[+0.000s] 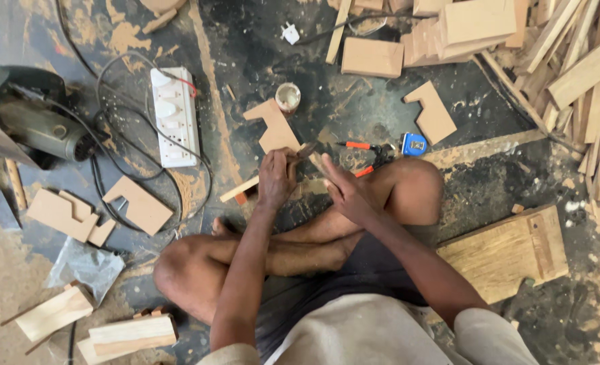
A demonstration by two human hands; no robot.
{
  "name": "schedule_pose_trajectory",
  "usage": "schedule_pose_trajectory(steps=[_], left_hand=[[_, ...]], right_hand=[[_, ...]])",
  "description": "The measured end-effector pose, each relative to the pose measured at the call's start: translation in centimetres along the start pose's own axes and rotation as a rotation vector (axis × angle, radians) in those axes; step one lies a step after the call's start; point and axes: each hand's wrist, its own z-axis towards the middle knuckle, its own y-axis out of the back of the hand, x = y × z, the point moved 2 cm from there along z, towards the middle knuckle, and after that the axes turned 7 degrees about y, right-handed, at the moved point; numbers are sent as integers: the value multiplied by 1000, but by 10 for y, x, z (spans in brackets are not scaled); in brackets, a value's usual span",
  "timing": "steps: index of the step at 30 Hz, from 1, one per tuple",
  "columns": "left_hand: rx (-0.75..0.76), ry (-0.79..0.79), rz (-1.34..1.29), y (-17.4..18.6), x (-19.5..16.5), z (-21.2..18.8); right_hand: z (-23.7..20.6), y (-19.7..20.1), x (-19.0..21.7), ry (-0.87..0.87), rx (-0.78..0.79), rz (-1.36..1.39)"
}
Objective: The person sits on the floor and assembles small wooden pieces by applying glue and hammering nails. They repeatedly pick up pieces, apply glue, align them, and secure them with a hammer and nails.
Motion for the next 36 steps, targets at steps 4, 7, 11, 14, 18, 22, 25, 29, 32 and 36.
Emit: schedule_pose_trajectory(steps=[4,7,11,14,18,22,25,29,32,36], left_hand=[[7,61,-16,-2,3,-4],[-2,46,1,-2,6,-8],[26,33,41,-2,6,-8],[29,18,103,4,0,-7],[-22,106,410,18,-5,-4],[100,319,318,22,4,1],[129,316,272,18,12,4],[154,356,225,15,22,1],[166,361,226,15,27,-2],[137,311,254,12,29,-6]], right_hand=[[16,-22,-14,-451,-167,348],[37,-47,-25,-590,-309,522],[45,-76,-35,-755,-289,698],[44,-87,-41,-608,-329,692],[40,-91,-46,-363,-388,543],[37,-93,-50,-474,-332,460],[38,-90,-49,-444,-342,442],[40,-88,-47,-451,-326,442],[41,-88,-47,-476,-312,456],[40,-89,-48,-447,-309,468]])
